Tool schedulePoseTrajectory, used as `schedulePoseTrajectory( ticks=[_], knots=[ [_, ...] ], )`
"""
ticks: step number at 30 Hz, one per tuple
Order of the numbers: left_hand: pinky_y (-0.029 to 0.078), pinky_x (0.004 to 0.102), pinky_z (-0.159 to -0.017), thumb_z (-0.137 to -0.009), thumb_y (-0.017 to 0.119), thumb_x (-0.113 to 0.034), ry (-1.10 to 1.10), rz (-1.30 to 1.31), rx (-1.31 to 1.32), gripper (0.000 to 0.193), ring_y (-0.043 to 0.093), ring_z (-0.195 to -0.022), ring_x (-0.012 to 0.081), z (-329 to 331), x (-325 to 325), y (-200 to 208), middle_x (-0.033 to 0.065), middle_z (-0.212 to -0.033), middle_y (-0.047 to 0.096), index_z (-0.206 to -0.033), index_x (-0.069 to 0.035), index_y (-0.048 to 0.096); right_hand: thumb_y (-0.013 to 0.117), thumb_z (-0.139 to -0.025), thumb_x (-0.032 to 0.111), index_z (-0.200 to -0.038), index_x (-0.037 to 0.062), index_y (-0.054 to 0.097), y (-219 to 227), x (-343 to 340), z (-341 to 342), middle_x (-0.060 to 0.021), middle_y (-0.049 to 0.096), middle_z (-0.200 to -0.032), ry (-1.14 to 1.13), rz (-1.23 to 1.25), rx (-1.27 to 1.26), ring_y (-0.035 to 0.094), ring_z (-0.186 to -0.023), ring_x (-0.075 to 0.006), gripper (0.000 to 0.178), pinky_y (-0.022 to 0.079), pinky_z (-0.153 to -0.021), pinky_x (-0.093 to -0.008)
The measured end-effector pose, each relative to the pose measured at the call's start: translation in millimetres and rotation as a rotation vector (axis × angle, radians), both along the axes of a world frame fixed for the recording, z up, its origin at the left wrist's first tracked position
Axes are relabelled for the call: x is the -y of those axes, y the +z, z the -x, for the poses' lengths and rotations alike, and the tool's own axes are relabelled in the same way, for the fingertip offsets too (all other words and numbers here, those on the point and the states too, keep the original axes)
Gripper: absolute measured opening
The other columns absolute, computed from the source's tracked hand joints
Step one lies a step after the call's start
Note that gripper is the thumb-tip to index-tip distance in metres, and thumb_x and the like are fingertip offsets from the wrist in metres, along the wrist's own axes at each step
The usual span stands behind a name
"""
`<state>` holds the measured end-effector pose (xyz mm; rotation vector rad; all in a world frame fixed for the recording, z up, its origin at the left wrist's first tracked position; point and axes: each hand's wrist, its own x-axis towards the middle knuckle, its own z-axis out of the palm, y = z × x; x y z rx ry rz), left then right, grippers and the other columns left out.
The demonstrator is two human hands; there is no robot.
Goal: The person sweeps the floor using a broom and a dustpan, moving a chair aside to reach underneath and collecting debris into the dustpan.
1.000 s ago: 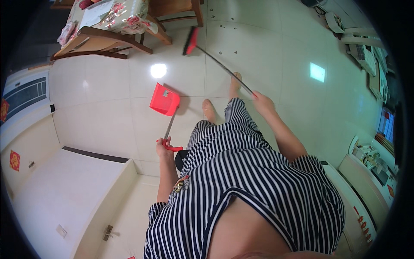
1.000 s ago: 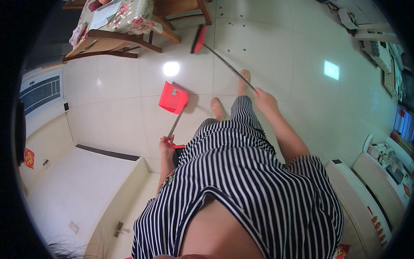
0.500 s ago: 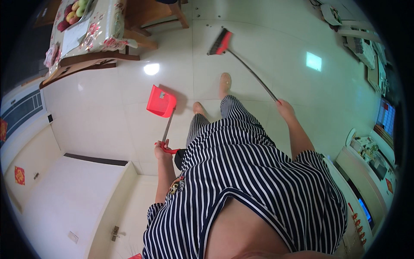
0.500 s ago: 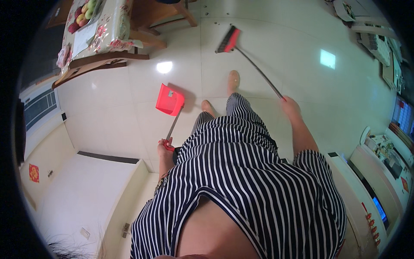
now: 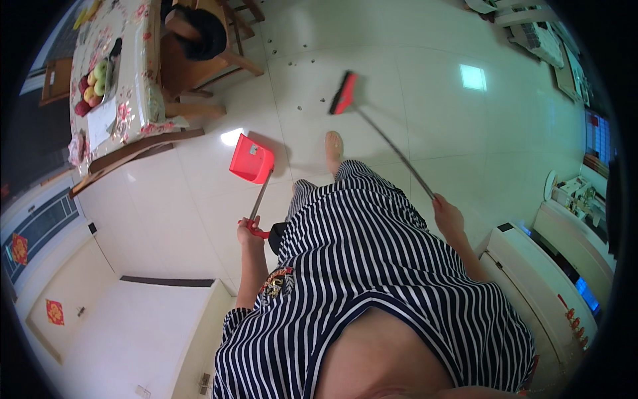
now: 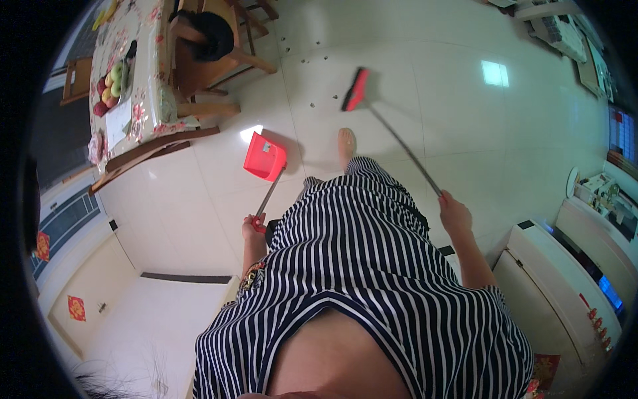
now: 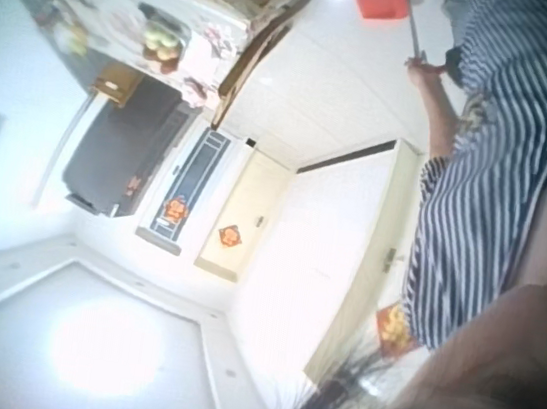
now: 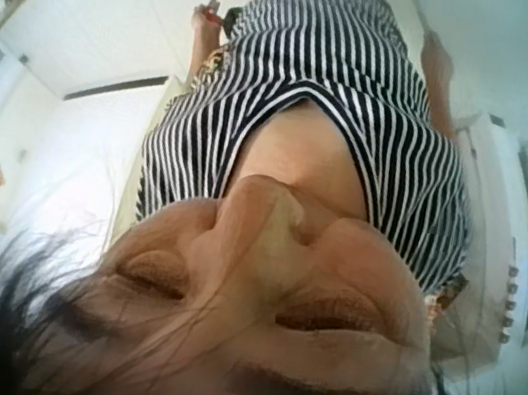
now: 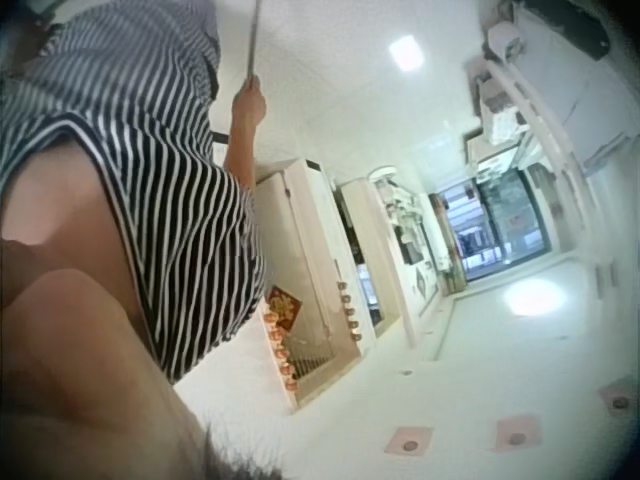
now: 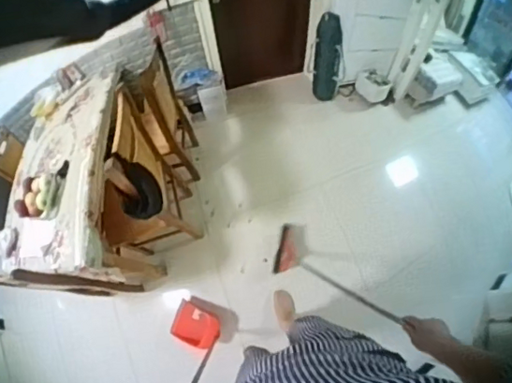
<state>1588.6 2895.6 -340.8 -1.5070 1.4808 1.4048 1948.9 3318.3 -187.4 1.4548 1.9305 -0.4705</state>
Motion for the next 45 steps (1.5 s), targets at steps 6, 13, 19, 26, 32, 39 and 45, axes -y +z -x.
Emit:
schedulePoseTrajectory(
  ticks=[6,13,19,26,32,39,45],
  knots=[
    [0.033,0.0185,-0.04,-0.097,0.048,-0.024,-0.094,-0.008,0.03,0.017,0.052,-0.052,0.0109,32,-24,-7,0.0094,-0.078,0.064,-0.088,-0.009,0.048,0.048,-0.094,0.038,-0.123,0.0241,0.057,-41,-20,54,-0.014,0.068,-0.096,0.116,0.1,0.104,0.065,-0.089,-0.0352,0.034,0.051,-0.078,-0.0459],
    [0.034,0.0186,-0.041,-0.095,0.051,-0.023,-0.181,-0.043,0.057,0.014,0.047,-0.049,0.0085,40,-37,2,0.0188,-0.092,0.068,-0.092,-0.01,0.05,0.047,-0.095,0.038,-0.123,0.0214,0.058,-44,-39,16,-0.0178,0.068,-0.096,0.017,-0.022,0.043,0.064,-0.09,-0.0373,0.034,0.051,-0.079,-0.0471],
    [0.034,0.02,-0.042,-0.093,0.053,-0.024,-0.267,0.025,0.051,0.012,0.047,-0.048,0.0085,38,-36,16,0.0174,-0.093,0.069,-0.093,-0.012,0.052,0.048,-0.095,0.038,-0.124,0.0217,0.057,-36,-85,47,-0.0203,0.067,-0.088,0.085,-0.047,-0.066,0.064,-0.082,-0.0401,0.034,0.051,-0.072,-0.0487],
    [0.034,0.0205,-0.042,-0.092,0.056,-0.026,-0.21,0.009,0.085,0.012,0.044,-0.046,0.0089,12,-7,14,0.0153,-0.09,0.07,-0.093,-0.014,0.056,0.051,-0.094,0.04,-0.12,0.0236,0.062,-62,-198,131,-0.0131,0.068,-0.091,0.332,-0.02,-0.239,0.064,-0.083,-0.0356,0.033,0.052,-0.074,-0.0428],
    [0.046,0.0252,-0.06,-0.091,0.058,-0.021,-0.218,0.098,0.038,0.013,0.055,-0.061,0.0127,1,3,34,0.0023,-0.08,0.064,-0.084,-0.01,0.06,0.049,-0.095,0.039,-0.121,0.0234,0.061,-103,-223,218,-0.0121,0.068,-0.098,0.425,0.139,-0.288,0.064,-0.091,-0.0316,0.033,0.05,-0.08,-0.0413],
    [0.048,0.0288,-0.069,-0.095,0.057,-0.026,-0.195,0.02,0.084,0.02,0.065,-0.091,0.0256,-26,65,64,0.0072,-0.088,0.063,-0.091,-0.006,0.058,0.048,-0.095,0.038,-0.122,0.0238,0.061,-169,-230,331,-0.0104,0.068,-0.101,0.736,0.263,-0.27,0.064,-0.091,-0.0311,0.033,0.05,-0.081,-0.0418],
    [0.035,0.0205,-0.041,-0.093,0.056,-0.037,-0.139,0.153,0.132,0.022,0.04,-0.044,0.0079,-44,-29,170,0.015,-0.114,0.065,-0.096,-0.015,0.059,0.046,-0.095,0.04,-0.127,0.0255,0.056,-256,-165,353,-0.0115,0.066,-0.105,0.717,0.354,-0.347,0.061,-0.101,-0.03,0.037,0.047,-0.088,-0.0443]
  ],
)
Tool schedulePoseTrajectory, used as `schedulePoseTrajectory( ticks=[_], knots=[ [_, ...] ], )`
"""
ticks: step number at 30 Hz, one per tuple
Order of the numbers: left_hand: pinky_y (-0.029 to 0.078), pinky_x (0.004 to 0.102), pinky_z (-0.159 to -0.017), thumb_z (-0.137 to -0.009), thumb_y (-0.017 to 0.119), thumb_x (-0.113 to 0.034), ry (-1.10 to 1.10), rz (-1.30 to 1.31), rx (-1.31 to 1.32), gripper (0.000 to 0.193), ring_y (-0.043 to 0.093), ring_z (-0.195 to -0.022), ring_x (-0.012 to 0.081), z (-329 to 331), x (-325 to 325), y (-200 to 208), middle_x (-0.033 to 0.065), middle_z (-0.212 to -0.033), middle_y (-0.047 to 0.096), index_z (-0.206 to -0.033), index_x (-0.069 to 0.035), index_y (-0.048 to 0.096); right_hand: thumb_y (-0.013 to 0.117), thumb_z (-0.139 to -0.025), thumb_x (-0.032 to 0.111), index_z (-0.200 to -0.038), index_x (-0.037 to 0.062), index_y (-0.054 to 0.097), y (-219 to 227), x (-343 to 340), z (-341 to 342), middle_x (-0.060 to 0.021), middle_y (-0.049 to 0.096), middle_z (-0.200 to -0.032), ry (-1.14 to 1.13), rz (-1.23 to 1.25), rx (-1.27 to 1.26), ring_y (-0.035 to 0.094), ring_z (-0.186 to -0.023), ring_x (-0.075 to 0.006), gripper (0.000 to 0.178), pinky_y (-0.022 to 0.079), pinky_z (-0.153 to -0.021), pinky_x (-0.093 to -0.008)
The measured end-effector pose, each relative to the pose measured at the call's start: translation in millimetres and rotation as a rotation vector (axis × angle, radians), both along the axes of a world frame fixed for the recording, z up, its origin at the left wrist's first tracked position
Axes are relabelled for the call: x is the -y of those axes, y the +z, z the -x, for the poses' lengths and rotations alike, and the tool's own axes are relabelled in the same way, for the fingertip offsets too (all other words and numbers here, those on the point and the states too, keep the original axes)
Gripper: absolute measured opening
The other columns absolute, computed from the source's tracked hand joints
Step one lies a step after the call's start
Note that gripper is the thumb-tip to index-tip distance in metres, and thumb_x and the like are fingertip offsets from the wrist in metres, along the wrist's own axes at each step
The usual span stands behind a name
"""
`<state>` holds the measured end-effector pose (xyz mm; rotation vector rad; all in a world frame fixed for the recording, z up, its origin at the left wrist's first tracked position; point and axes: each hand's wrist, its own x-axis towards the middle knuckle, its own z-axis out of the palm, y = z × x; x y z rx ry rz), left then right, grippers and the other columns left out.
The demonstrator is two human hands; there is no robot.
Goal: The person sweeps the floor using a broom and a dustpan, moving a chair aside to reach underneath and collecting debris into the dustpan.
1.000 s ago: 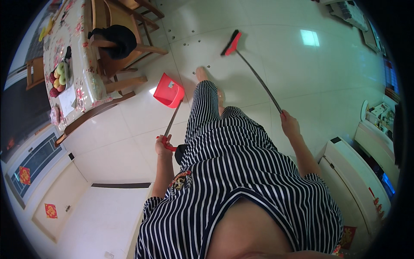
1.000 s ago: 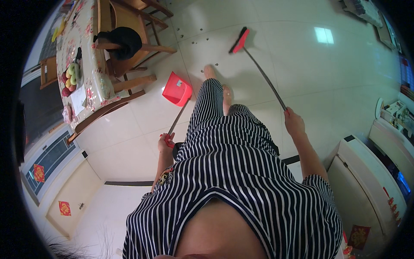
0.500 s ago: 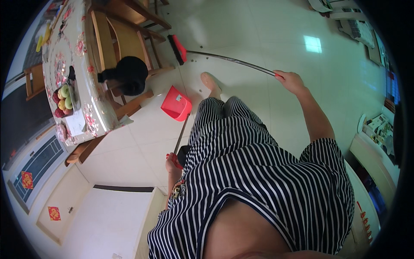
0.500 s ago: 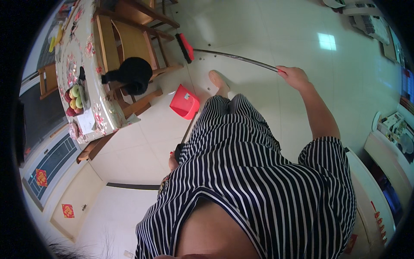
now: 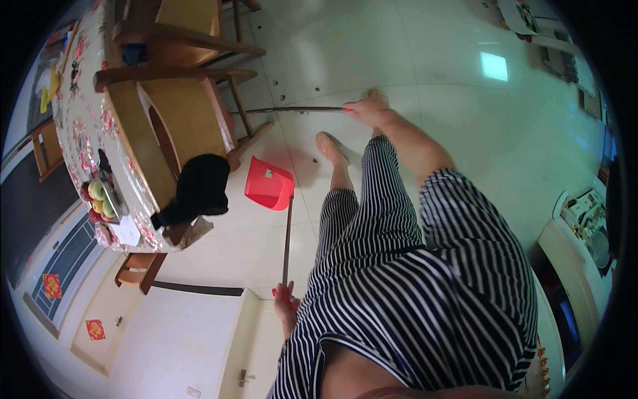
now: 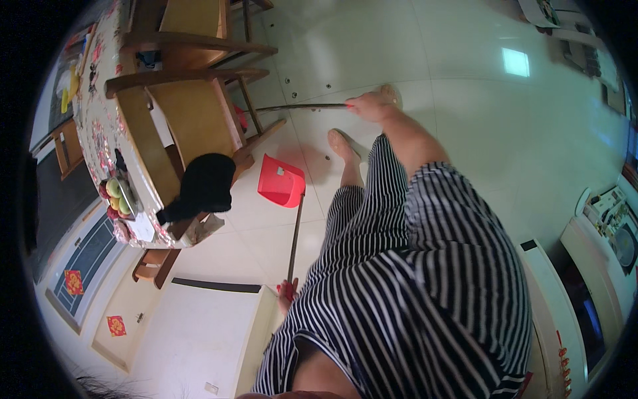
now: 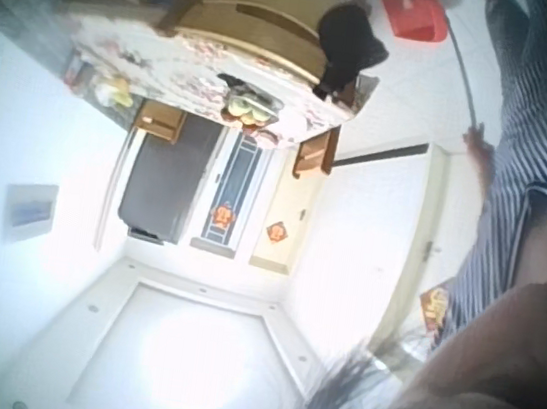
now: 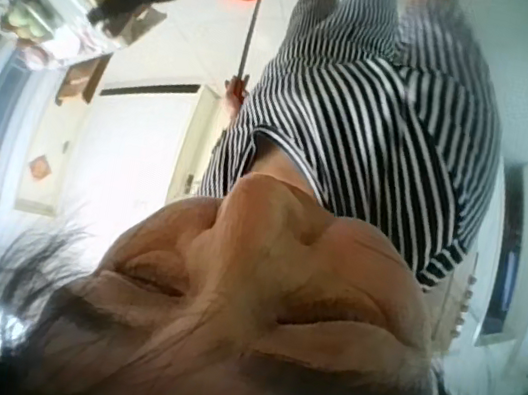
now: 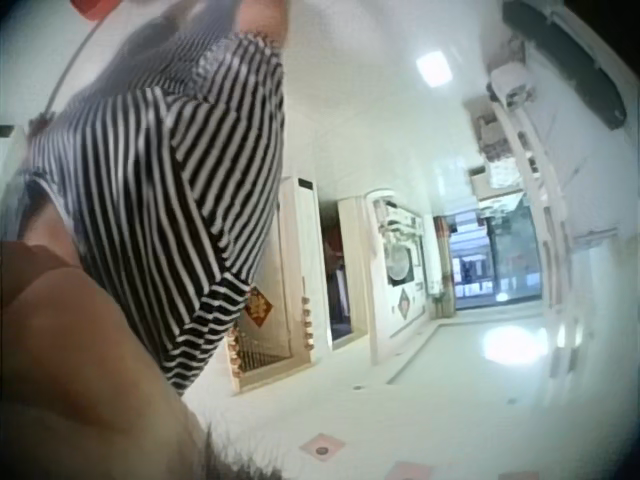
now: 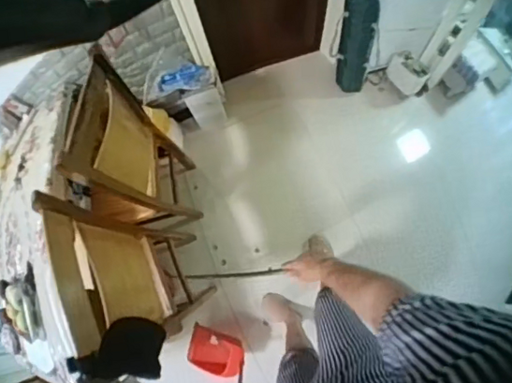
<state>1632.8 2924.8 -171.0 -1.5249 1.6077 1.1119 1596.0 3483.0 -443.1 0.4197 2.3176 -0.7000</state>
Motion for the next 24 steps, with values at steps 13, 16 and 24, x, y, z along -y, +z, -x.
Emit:
schedulePoseTrajectory(
  ticks=[13,16,24],
  knots=[
    [0.036,0.0182,-0.039,-0.096,0.05,-0.029,0.494,-0.034,-0.005,0.017,0.041,-0.043,0.0065,-19,-53,31,0.0183,-0.11,0.065,-0.092,-0.015,0.058,0.052,-0.093,0.033,-0.105,0.0204,0.064,-21,37,36,-0.0058,0.067,-0.105,-0.052,0.039,0.151,0.063,-0.1,-0.0255,0.022,0.05,-0.083,-0.043],
    [0.037,0.0178,-0.039,-0.097,0.047,-0.03,0.538,-0.046,-0.022,0.02,0.042,-0.043,0.0068,-26,-52,7,0.0184,-0.111,0.064,-0.089,-0.015,0.058,0.051,-0.092,0.039,-0.106,0.021,0.063,0,-18,-11,-0.0053,0.067,-0.103,-0.072,-0.063,0.101,0.063,-0.099,-0.0262,0.025,0.05,-0.084,-0.0421],
    [0.041,0.017,-0.038,-0.099,0.042,-0.032,0.577,-0.042,-0.057,0.026,0.051,-0.05,0.0076,-12,-61,-71,0.0181,-0.095,0.065,-0.087,-0.01,0.049,0.05,-0.093,0.039,-0.117,0.0274,0.061,93,-144,-116,-0.0079,0.068,-0.095,-0.112,-0.151,0.246,0.065,-0.088,-0.0306,0.029,0.051,-0.077,-0.0426]
  ],
)
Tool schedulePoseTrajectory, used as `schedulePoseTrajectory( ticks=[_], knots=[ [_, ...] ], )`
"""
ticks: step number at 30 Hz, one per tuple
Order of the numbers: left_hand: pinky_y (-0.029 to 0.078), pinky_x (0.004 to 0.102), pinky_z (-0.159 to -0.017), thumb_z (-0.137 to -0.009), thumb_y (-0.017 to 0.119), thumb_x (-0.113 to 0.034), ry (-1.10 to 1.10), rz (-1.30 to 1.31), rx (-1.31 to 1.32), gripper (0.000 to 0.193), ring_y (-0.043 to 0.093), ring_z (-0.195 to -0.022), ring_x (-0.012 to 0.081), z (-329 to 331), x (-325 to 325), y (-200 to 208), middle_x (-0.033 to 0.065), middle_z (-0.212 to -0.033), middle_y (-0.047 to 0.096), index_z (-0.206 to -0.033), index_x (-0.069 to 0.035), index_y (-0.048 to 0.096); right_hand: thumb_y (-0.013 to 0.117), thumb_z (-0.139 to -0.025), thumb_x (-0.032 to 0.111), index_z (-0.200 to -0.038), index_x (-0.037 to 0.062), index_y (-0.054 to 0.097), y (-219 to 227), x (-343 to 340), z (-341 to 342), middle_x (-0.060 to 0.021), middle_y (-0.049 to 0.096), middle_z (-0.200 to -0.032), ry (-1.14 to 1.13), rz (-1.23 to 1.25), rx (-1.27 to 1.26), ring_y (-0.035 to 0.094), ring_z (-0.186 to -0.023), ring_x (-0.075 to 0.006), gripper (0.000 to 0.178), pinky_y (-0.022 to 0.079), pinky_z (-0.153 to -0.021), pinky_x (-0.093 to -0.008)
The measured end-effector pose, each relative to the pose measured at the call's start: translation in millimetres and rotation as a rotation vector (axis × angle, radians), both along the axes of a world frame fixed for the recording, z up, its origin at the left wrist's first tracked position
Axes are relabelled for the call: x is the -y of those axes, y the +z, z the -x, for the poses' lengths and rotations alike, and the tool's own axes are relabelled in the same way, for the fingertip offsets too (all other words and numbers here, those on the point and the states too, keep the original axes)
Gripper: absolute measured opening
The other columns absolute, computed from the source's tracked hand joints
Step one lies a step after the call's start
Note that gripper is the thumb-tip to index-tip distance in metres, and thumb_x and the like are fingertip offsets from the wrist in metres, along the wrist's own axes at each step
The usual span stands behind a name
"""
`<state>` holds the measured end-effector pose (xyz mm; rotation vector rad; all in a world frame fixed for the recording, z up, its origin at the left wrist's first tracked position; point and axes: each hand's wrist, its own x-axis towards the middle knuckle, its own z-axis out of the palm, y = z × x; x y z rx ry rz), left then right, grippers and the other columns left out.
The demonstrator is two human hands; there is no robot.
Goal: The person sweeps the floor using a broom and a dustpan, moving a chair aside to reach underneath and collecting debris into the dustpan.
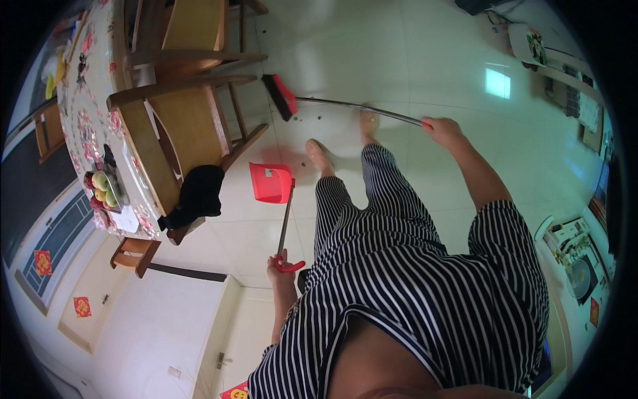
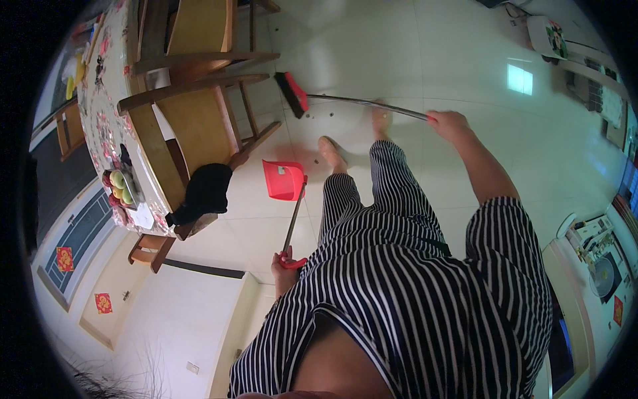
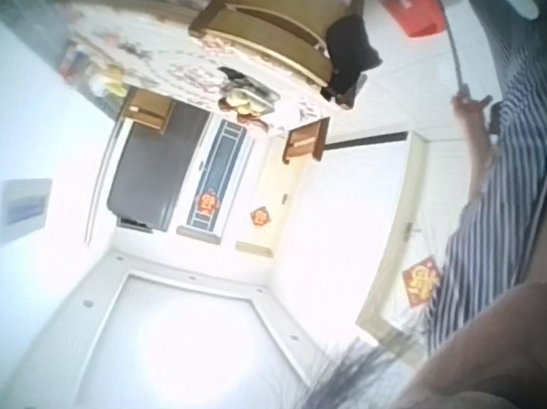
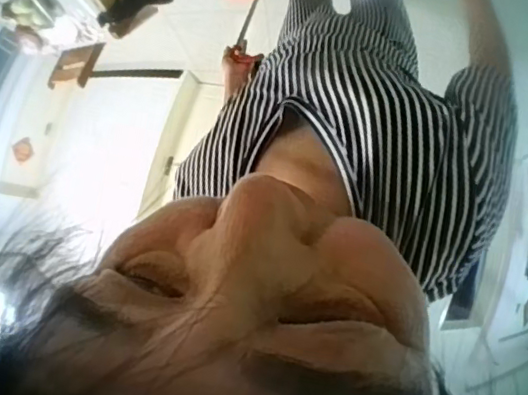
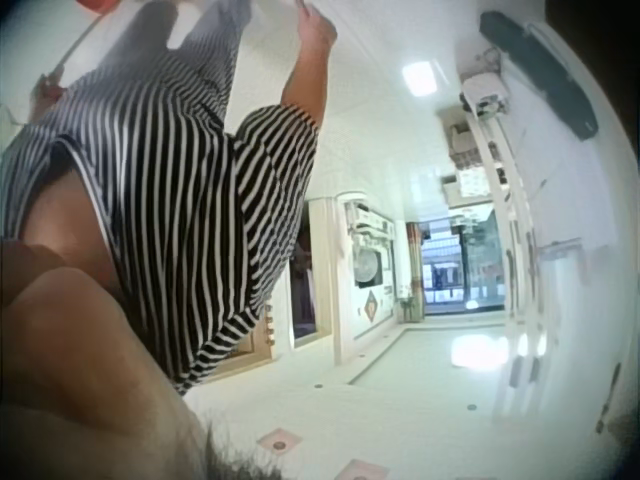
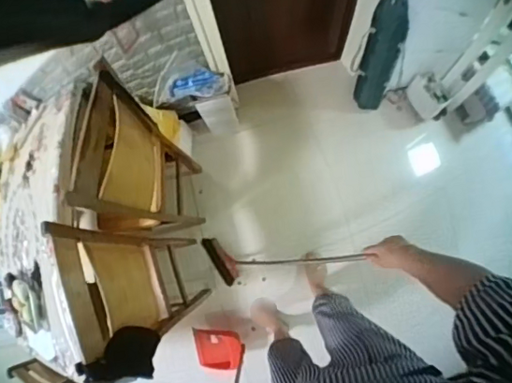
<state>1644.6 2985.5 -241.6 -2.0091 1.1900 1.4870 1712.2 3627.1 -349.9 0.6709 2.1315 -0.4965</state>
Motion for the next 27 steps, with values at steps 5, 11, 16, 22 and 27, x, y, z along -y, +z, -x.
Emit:
schedulePoseTrajectory(
  ticks=[5,11,16,22,27],
  knots=[
    [0.042,0.0166,-0.038,-0.1,0.039,-0.033,0.064,-0.021,0.044,0.03,0.051,-0.049,0.0078,3,-12,-25,0.0191,-0.094,0.065,-0.085,-0.008,0.048,0.046,-0.094,0.044,-0.122,0.0301,0.058,58,-9,-130,-0.0155,0.068,-0.087,-0.124,-0.115,0.122,0.065,-0.082,-0.0376,0.033,0.052,-0.073,-0.0493],
    [0.042,0.0186,-0.04,-0.1,0.04,-0.031,0.045,-0.069,-0.009,0.026,0.053,-0.053,0.0084,-12,-35,-37,0.0197,-0.099,0.063,-0.087,-0.011,0.049,0.048,-0.096,0.039,-0.124,0.0247,0.057,153,9,-134,-0.0157,0.067,-0.079,-0.176,-0.163,0.12,0.065,-0.075,-0.0353,0.033,0.052,-0.07,-0.0466],
    [0.042,0.0216,-0.044,-0.099,0.043,-0.028,0.046,-0.182,-0.049,0.021,0.06,-0.064,0.0155,-32,-38,-49,0.0139,-0.097,0.063,-0.092,-0.011,0.051,0.051,-0.095,0.038,-0.124,0.0259,0.059,103,-35,-84,-0.0142,0.066,-0.076,-0.048,-0.16,-0.141,0.064,-0.073,-0.0346,0.032,0.052,-0.067,-0.0439],
    [0.042,0.0222,-0.046,-0.1,0.044,-0.028,-0.088,-0.075,-0.054,0.022,0.064,-0.074,0.0236,-46,-57,-52,0.012,-0.085,0.061,-0.094,-0.007,0.049,0.051,-0.094,0.041,-0.122,0.0272,0.06,30,-85,57,-0.0124,0.067,-0.081,0.071,-0.14,-0.263,0.064,-0.075,-0.033,0.032,0.051,-0.07,-0.0423],
    [0.041,0.0233,-0.049,-0.101,0.044,-0.026,-0.205,-0.031,-0.026,0.024,0.066,-0.085,0.0275,-58,-56,-39,0.011,-0.088,0.06,-0.092,-0.004,0.05,0.051,-0.094,0.041,-0.121,0.0255,0.061,-13,-98,127,-0.0102,0.069,-0.09,0.083,-0.069,-0.291,0.064,-0.082,-0.0316,0.032,0.051,-0.076,-0.0404]
  ],
)
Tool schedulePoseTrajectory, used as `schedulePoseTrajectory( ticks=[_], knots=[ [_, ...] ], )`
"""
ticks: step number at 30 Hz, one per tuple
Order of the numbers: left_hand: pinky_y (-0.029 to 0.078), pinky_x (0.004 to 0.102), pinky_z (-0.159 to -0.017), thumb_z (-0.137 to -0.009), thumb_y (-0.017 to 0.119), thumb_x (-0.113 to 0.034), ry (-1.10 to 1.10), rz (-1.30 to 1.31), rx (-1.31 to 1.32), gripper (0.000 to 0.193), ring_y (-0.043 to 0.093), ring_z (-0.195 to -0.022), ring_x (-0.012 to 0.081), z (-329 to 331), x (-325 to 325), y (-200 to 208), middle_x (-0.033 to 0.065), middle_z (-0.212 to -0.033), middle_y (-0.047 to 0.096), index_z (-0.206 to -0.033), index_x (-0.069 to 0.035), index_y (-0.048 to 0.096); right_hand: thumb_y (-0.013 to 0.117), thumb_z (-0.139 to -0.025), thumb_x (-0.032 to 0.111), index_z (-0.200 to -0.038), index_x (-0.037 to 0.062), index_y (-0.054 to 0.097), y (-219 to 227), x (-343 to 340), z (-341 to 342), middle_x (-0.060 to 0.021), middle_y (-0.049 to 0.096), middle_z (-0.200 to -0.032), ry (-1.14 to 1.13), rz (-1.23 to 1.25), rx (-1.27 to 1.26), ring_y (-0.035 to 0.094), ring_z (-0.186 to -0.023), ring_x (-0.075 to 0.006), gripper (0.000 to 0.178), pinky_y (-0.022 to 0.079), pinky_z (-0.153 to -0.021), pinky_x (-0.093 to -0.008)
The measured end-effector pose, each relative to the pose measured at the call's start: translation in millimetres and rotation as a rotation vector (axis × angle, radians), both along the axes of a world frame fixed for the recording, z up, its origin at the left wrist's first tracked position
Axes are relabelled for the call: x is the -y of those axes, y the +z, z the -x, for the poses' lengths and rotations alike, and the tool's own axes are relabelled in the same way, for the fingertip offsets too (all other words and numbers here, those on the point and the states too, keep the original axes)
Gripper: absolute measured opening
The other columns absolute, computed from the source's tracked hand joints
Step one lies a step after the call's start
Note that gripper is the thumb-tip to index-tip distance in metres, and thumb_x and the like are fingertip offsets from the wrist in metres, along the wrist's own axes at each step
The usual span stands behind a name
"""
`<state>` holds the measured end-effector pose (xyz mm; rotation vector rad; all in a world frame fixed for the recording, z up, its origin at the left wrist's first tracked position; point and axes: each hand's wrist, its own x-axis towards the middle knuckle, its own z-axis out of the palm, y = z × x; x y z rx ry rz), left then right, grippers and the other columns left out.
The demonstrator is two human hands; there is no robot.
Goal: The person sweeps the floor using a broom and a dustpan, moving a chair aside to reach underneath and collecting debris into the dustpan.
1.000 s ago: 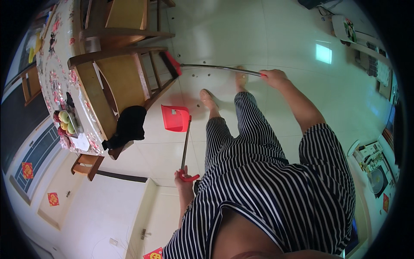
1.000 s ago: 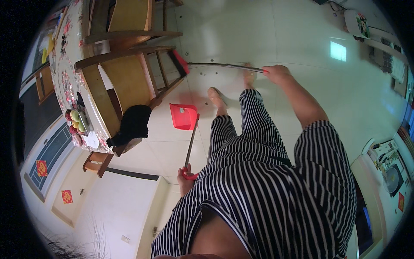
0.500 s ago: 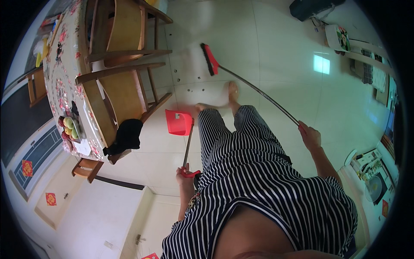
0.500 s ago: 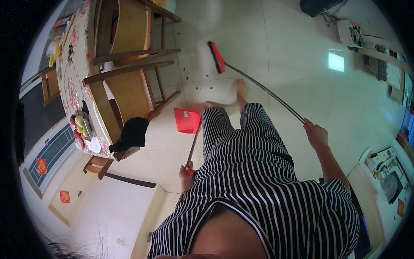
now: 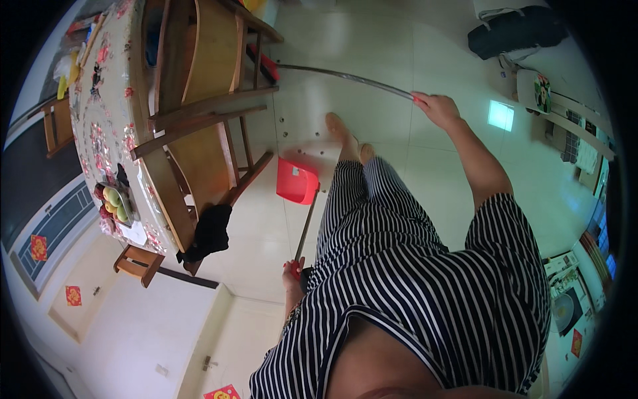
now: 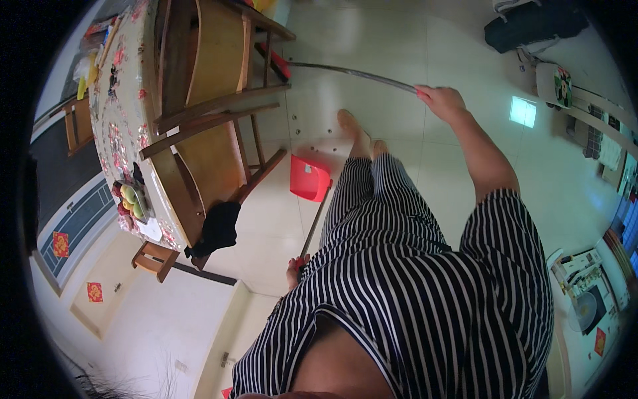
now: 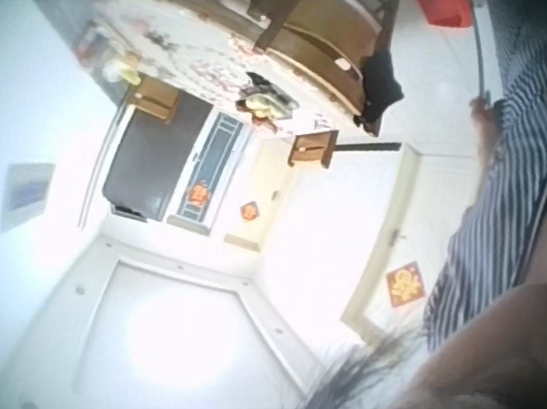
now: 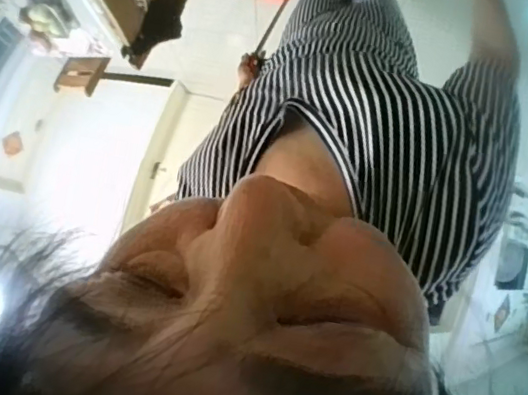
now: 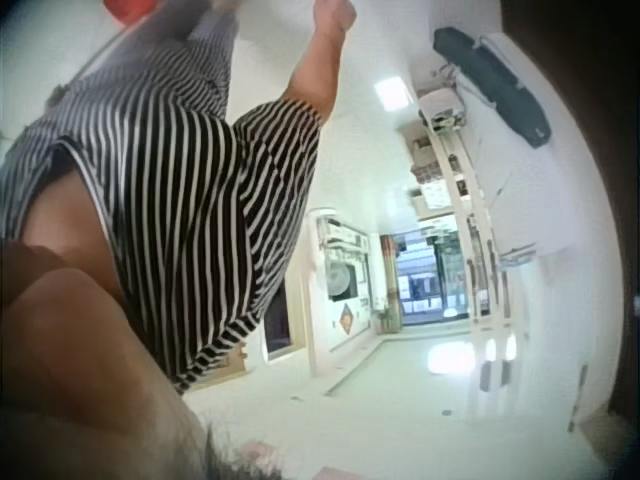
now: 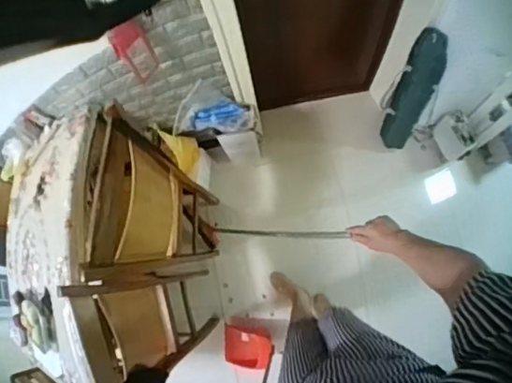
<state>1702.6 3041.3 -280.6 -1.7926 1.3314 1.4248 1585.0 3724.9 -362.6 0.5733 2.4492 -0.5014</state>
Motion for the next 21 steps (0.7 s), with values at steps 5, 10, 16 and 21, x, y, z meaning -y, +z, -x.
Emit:
schedulePoseTrajectory(
  ticks=[5,10,16,21],
  knots=[
    [0.041,0.0248,-0.046,-0.099,0.043,-0.037,0.081,-0.207,0.028,0.027,0.066,-0.083,0.0206,-38,44,40,0.0095,-0.105,0.064,-0.098,-0.012,0.054,0.052,-0.094,0.039,-0.12,0.023,0.062,-60,49,80,-0.0099,0.068,-0.101,-0.038,0.225,0.0,0.064,-0.092,-0.0291,0.033,0.05,-0.082,-0.0388],
    [0.041,0.0218,-0.046,-0.097,0.047,-0.038,0.053,-0.081,0.198,0.025,0.046,-0.05,0.0097,16,-39,108,0.0157,-0.121,0.06,-0.109,-0.018,0.054,0.05,-0.094,0.038,-0.118,0.0219,0.06,-134,96,119,-0.0081,0.067,-0.102,-0.052,0.396,-0.12,0.063,-0.094,-0.0284,0.031,0.05,-0.082,-0.039],
    [0.041,0.0194,-0.045,-0.097,0.047,-0.033,0.178,-0.047,0.071,0.022,0.048,-0.052,0.0082,19,-87,125,0.0179,-0.12,0.06,-0.108,-0.015,0.054,0.045,-0.096,0.036,-0.108,0.0229,0.06,-104,153,193,-0.0042,0.066,-0.099,-0.056,0.284,0.147,0.064,-0.094,-0.0258,0.023,0.051,-0.081,-0.0412],
    [0.04,0.0175,-0.044,-0.095,0.05,-0.033,0.154,-0.008,0.086,0.02,0.046,-0.049,0.0069,27,-99,111,0.0194,-0.119,0.059,-0.099,-0.015,0.056,0.046,-0.094,0.041,-0.117,0.0269,0.059,-115,79,89,-0.0032,0.066,-0.108,-0.082,0.258,0.102,0.063,-0.1,-0.0259,0.031,0.051,-0.085,-0.0399]
  ],
)
